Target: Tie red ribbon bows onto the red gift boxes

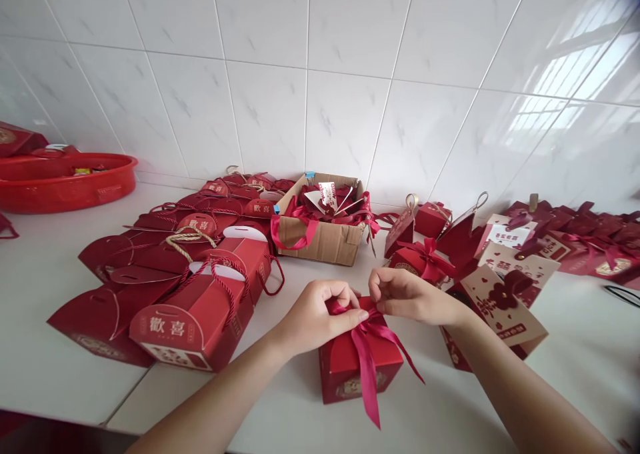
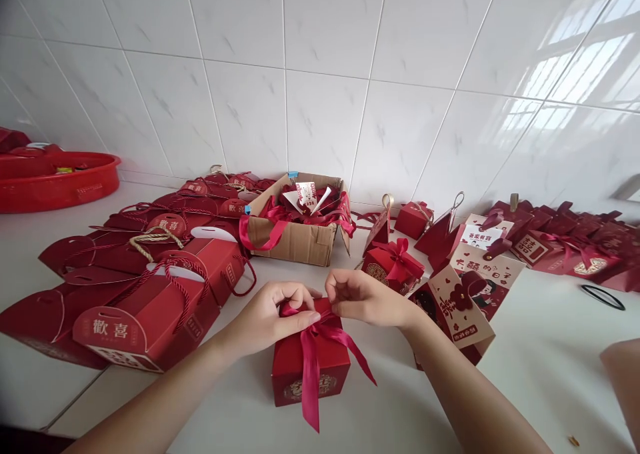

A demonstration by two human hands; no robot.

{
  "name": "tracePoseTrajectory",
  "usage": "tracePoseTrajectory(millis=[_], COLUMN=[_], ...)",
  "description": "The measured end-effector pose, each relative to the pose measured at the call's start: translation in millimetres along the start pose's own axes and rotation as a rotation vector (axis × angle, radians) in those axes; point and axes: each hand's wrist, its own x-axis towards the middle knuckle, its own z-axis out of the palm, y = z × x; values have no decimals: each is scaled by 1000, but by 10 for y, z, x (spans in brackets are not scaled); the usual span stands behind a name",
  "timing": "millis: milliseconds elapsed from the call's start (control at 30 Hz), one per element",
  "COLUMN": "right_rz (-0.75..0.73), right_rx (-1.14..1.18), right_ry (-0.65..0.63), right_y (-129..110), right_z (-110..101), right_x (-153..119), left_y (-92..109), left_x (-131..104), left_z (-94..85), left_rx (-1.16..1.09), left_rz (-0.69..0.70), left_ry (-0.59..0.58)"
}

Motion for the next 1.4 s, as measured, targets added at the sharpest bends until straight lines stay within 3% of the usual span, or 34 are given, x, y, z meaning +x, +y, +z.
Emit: tracePoseTrajectory(millis=[400,733,933,1067,1200,1400], right_rz=[4,45,53,125,154,204], right_rx=[-227,-81,-93,-150,-225,-155], right_ry=[51,-21,-44,-121,-49,-2], right_y=[-50,-80,-131,-200,-191,-139], right_z=[-29,-77,-24,32,61,60], right_x=[-54,-65,-103,-110,-101,-82], left_y=[-16,28,74,56,15,-1], left_x=[-5,-11,-35,-16,8,10], left_z=[-18,-107,-178,-176,-177,-209], left_rx=[-19,-17,-47,-64,-183,-239], left_rz=[22,80,1,-59,-138,-136], left_ry=[-64,-118,-260,-216,-229,-209])
